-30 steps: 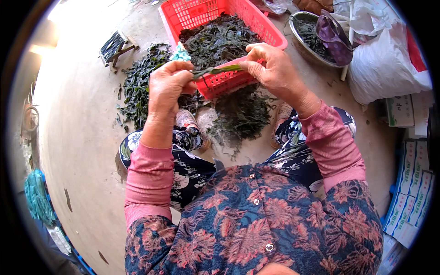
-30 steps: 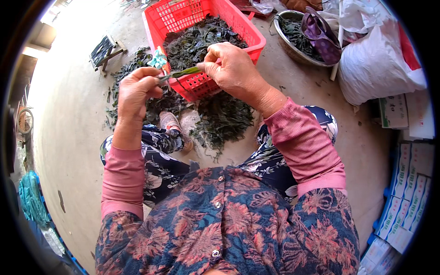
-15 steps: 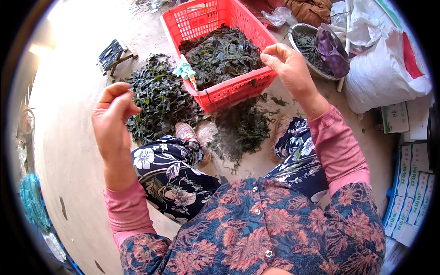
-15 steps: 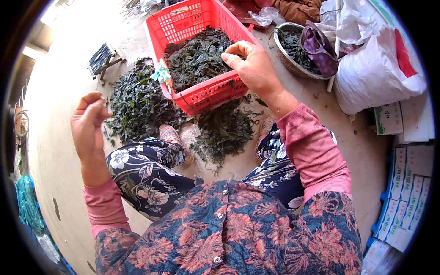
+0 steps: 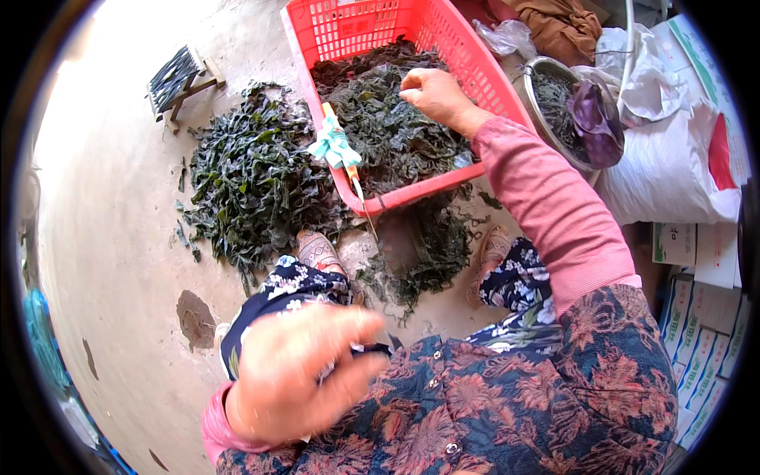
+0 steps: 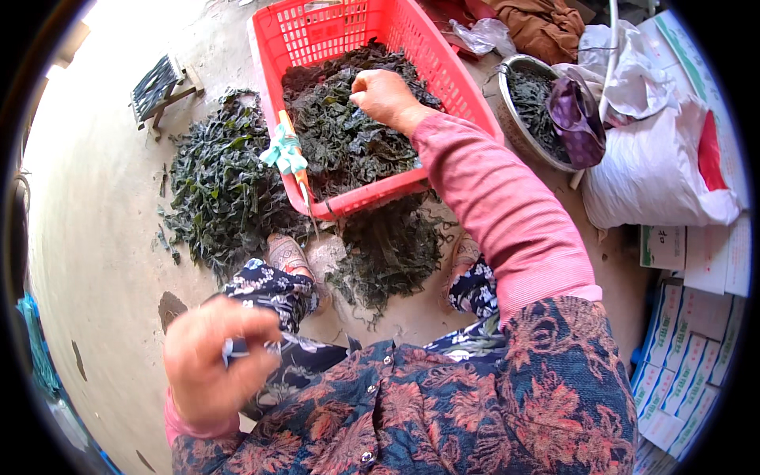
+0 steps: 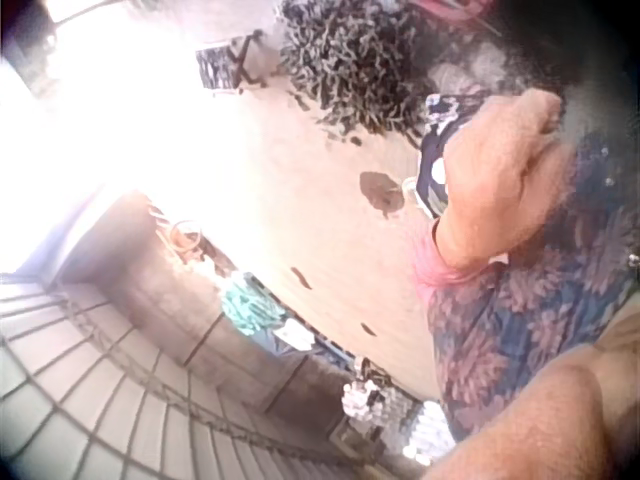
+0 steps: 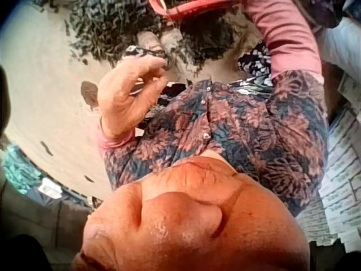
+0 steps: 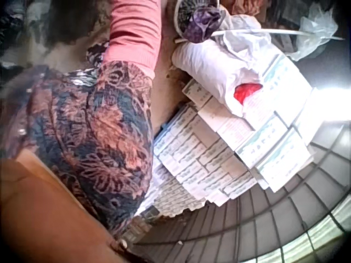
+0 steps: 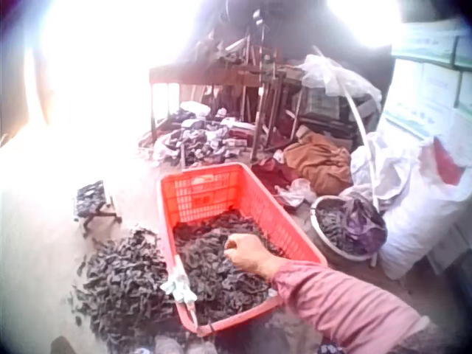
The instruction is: The person is sorting and processing individual leaves from a large red basket, handling them by hand to separate or clean them before placing them into a pile on the floor.
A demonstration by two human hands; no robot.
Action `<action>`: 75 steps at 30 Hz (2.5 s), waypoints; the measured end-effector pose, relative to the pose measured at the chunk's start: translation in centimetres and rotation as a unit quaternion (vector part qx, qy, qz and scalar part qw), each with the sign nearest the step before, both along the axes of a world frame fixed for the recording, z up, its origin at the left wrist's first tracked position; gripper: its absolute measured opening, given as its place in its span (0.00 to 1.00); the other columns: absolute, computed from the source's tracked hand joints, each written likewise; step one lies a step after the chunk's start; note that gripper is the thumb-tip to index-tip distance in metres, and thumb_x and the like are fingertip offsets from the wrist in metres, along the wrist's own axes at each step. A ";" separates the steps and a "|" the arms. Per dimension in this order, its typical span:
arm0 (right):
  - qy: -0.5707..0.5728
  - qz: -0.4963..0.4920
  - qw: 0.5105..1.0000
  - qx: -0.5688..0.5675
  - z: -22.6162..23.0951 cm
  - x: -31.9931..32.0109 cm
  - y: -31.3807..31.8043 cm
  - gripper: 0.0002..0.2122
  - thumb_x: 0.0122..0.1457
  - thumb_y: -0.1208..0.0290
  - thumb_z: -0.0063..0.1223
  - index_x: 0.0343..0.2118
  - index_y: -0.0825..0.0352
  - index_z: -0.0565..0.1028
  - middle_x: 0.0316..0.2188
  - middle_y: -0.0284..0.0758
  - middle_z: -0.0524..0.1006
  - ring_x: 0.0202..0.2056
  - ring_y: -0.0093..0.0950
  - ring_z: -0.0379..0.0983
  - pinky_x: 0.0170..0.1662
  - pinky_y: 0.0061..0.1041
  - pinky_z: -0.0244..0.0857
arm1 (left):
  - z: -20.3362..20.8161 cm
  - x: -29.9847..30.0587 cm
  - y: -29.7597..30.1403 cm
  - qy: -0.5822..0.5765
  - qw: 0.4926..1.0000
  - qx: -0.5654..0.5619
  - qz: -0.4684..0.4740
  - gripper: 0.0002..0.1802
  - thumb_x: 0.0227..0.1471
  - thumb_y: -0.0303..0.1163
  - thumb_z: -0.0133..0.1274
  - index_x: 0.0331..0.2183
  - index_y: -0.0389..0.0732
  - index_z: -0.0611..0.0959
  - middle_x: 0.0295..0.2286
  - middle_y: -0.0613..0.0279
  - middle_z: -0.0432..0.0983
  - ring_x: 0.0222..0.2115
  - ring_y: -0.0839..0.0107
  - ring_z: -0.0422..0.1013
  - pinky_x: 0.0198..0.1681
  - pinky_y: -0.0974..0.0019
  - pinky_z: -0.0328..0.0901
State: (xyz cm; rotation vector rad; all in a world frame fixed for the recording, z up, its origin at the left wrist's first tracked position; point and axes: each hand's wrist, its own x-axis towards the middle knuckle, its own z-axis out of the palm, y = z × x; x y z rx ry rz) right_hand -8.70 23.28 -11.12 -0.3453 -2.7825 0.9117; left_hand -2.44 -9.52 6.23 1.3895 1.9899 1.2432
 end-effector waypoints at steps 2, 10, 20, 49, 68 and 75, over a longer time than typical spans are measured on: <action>-0.022 0.025 0.999 0.030 -1.8 -2.8 -0.6 0.08 0.44 0.67 0.53 0.25 0.65 0.75 0.26 0.40 0.75 0.32 0.37 0.71 0.36 0.32 0.63 | -0.1 -0.2 -0.5 0.014 1.000 -0.002 -0.020 0.19 0.29 0.24 0.59 0.30 0.31 0.76 0.21 0.55 0.73 0.17 0.65 0.69 0.19 0.70 0.63; -0.088 0.077 0.964 0.241 -9.3 -9.8 -0.9 0.10 0.46 0.72 0.44 0.32 0.63 0.74 0.29 0.41 0.74 0.35 0.38 0.70 0.39 0.32 0.63 | -0.2 -3.1 0.7 -0.046 0.999 -0.016 -0.010 0.21 0.32 0.23 0.58 0.34 0.29 0.73 0.24 0.48 0.72 0.20 0.58 0.68 0.21 0.65 0.62; 0.045 0.032 0.935 -0.349 -0.9 -7.9 4.7 0.07 0.49 0.71 0.52 0.29 0.68 0.74 0.25 0.26 0.73 0.29 0.15 0.67 0.31 0.14 0.60 | -0.4 -3.6 1.5 -0.040 0.999 -0.023 -0.020 0.21 0.32 0.23 0.58 0.34 0.29 0.73 0.23 0.48 0.71 0.20 0.58 0.68 0.21 0.64 0.62; 0.270 0.089 0.825 -0.489 29.7 11.1 -0.9 0.03 0.53 0.79 0.43 0.31 0.69 0.67 0.26 0.35 0.72 0.28 0.27 0.71 0.33 0.27 0.67 | -2.2 1.3 6.0 0.075 0.989 0.067 0.107 0.19 0.36 0.26 0.56 0.35 0.35 0.73 0.25 0.59 0.70 0.18 0.73 0.67 0.23 0.72 0.63; 0.487 0.046 0.724 -0.487 38.6 12.8 1.6 0.04 0.53 0.82 0.40 0.31 0.73 0.67 0.26 0.38 0.71 0.26 0.31 0.69 0.31 0.28 0.68 | -6.4 -1.3 16.1 -0.247 0.969 0.011 0.009 0.09 0.51 0.34 0.46 0.29 0.39 0.76 0.24 0.65 0.74 0.23 0.78 0.70 0.28 0.73 0.62; 0.517 -0.025 0.727 -0.452 32.6 12.3 8.7 0.06 0.50 0.83 0.41 0.32 0.72 0.68 0.25 0.37 0.71 0.26 0.30 0.70 0.30 0.26 0.67 | -5.0 -2.2 14.0 -0.416 0.902 0.053 -0.107 0.15 0.53 0.39 0.43 0.31 0.35 0.74 0.23 0.58 0.74 0.19 0.74 0.70 0.23 0.75 0.65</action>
